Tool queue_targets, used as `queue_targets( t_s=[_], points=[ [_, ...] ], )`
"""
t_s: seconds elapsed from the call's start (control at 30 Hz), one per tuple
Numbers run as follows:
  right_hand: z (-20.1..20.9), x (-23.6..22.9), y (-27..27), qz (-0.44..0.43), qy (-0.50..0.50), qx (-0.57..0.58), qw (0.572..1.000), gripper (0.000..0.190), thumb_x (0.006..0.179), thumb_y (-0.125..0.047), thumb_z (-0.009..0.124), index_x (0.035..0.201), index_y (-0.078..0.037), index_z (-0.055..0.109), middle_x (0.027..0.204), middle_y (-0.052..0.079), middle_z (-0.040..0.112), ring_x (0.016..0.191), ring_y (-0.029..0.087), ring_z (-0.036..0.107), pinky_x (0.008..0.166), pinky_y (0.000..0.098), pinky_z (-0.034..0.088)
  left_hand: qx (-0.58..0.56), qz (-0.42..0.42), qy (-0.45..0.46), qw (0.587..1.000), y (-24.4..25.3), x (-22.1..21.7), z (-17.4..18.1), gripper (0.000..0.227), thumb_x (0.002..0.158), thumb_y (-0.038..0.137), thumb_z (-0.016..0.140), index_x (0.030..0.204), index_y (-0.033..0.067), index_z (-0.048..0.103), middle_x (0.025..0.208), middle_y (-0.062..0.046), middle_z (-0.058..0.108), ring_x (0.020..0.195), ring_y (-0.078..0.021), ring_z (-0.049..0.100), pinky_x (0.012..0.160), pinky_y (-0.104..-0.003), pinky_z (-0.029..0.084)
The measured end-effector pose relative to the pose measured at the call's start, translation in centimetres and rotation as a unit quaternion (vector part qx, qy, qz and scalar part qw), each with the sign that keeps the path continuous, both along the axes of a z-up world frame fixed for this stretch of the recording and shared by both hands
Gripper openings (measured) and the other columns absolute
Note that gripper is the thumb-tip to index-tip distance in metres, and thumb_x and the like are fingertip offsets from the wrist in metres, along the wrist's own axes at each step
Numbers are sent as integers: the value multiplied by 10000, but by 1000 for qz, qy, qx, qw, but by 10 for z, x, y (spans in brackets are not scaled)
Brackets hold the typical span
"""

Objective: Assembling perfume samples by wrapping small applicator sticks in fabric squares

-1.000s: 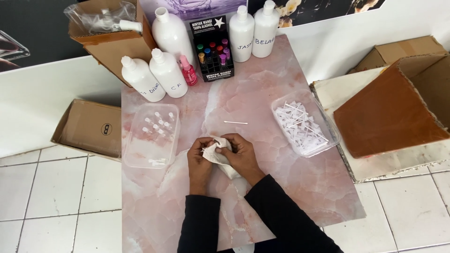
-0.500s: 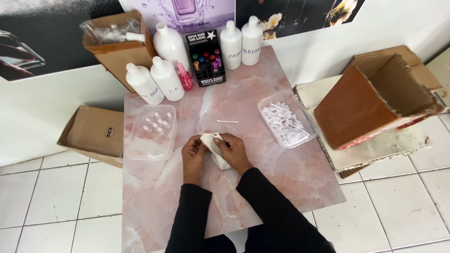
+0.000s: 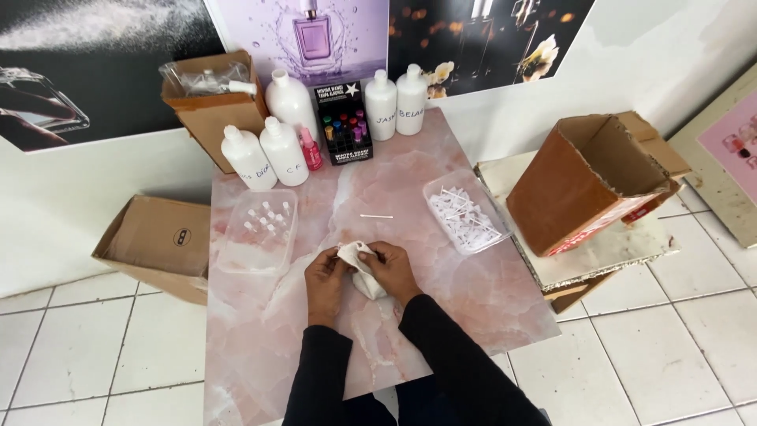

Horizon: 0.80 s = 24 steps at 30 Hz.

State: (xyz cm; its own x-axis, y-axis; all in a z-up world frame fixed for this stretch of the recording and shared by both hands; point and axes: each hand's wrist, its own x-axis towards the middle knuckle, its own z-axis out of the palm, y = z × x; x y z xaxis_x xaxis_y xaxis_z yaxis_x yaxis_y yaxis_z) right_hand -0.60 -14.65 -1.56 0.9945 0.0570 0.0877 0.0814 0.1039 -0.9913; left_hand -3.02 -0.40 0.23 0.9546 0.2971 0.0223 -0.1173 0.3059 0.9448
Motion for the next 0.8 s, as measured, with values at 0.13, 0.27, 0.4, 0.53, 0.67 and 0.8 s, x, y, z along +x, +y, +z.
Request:
queue_targets(
  t_s=[0.13, 0.27, 0.4, 0.53, 0.67, 0.8],
  points=[
    [20, -3, -3, 13, 12, 3, 1000, 90, 948, -90, 728, 995, -32, 780, 848, 57, 731, 805, 113, 613, 745, 274, 543, -5, -11, 5, 1000, 0, -1, 5, 158, 881, -2, 767, 1037, 5, 745, 811, -114, 697, 677, -165, 654, 710, -310, 594],
    [12, 0, -5, 61, -12, -5, 998, 204, 868, -65, 813, 1064, -18, 783, 946, 107, 751, 885, 153, 629, 821, 336, 559, 12, -27, 14, 999, 5, 0, 9, 175, 890, 17, 760, 1065, 14, 754, 912, -97, 708, 816, -151, 644, 832, -332, 576],
    [-7, 1, -3, 69, -37, -3, 997, 265, 820, -33, 842, 1077, -22, 782, 991, 99, 733, 943, 152, 610, 864, 355, 558, -16, -30, 18, 999, 7, 1, -3, 225, 843, -18, 779, 1061, 24, 745, 924, -80, 690, 846, -156, 657, 840, -313, 569],
    [3, 0, 1, 36, -115, -72, 990, 240, 805, -48, 866, 1035, -47, 797, 984, 140, 702, 900, 205, 661, 810, 358, 562, -19, -19, 6, 1000, 7, 6, -8, 195, 854, -6, 778, 1042, 22, 736, 923, -78, 669, 860, -162, 641, 839, -312, 565],
    [13, -4, 7, -37, -75, -80, 993, 491, 800, -41, 829, 1253, -5, 645, 976, 145, 646, 858, 217, 617, 776, 374, 576, 16, 7, 31, 999, 3, 7, 0, 108, 905, 1, 730, 1011, 22, 725, 878, -86, 674, 813, -151, 633, 789, -310, 561],
    [4, 2, 3, -18, -76, -64, 995, 141, 941, -56, 730, 1079, -31, 740, 940, 110, 775, 850, 121, 684, 754, 316, 601, 18, 55, 36, 998, -1, 12, 4, 77, 913, 47, 748, 978, 39, 707, 843, -58, 683, 759, -118, 649, 757, -270, 569]
  ],
)
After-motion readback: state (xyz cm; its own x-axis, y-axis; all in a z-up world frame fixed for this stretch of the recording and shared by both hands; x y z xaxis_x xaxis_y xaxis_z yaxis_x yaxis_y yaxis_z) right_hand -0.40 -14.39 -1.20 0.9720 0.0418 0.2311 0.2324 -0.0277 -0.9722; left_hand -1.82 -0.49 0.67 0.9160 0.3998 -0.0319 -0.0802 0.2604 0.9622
